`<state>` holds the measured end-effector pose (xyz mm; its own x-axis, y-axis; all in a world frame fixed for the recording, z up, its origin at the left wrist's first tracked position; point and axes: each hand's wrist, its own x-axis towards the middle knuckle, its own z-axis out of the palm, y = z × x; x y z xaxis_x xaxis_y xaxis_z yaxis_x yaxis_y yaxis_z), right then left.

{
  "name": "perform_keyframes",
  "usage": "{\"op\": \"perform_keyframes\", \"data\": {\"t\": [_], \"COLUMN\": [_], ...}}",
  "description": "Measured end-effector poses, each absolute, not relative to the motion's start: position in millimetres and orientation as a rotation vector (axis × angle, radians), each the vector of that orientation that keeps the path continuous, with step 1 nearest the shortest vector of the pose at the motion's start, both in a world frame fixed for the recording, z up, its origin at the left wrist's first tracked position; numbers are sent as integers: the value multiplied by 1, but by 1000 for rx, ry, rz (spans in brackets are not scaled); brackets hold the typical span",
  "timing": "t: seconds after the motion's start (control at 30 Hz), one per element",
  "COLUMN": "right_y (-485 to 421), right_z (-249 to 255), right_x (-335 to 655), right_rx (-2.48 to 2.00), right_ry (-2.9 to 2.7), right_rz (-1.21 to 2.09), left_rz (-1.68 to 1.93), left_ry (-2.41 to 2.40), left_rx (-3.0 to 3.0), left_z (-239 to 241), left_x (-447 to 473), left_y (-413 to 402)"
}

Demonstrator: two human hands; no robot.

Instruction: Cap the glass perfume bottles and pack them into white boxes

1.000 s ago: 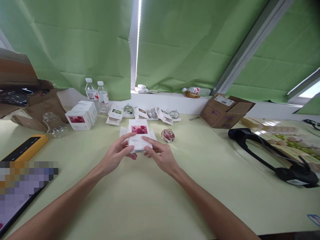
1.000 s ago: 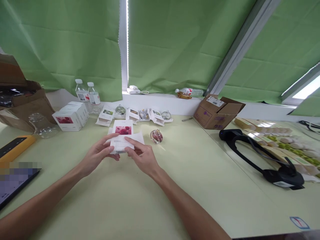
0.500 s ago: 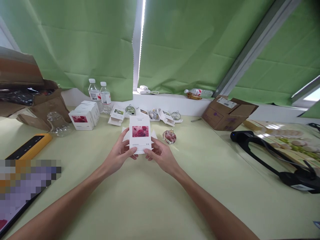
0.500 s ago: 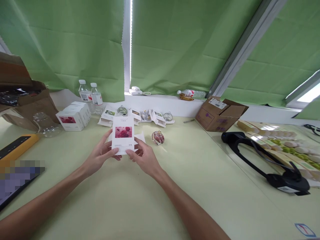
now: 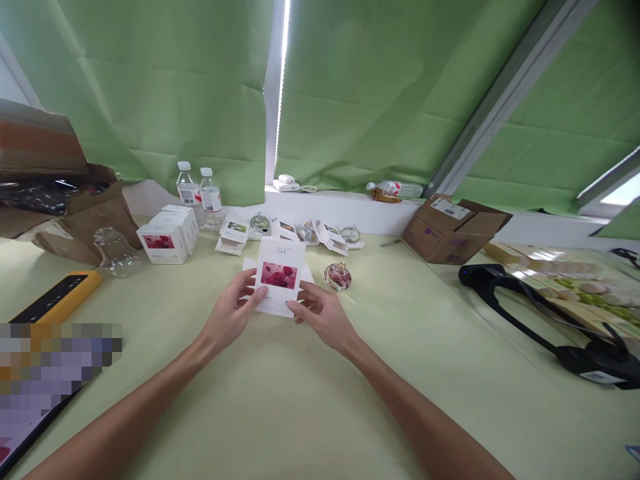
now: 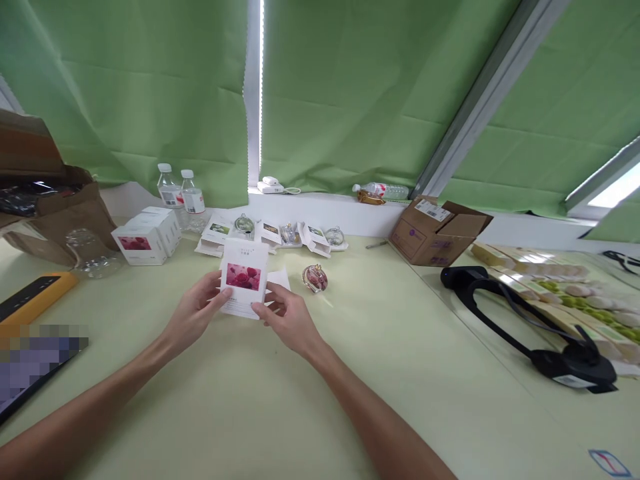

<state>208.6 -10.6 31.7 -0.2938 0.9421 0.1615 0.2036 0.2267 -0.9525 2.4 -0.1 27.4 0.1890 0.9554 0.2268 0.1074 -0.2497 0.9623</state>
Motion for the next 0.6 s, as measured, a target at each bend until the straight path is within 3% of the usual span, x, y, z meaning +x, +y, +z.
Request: {"op": "perform_keyframes", "data": {"t": [0.6], "right_y": [-13], "right_z": [27], "right_x": [206], "right_rx": [-1027], "right_ry": [-1854], "right_rz": [1072], "left_rz": [1185], "left_ry": [1028], "left_rx": [1785], "left_z": [29], "left_x": [0], "left_y": [-6]}}
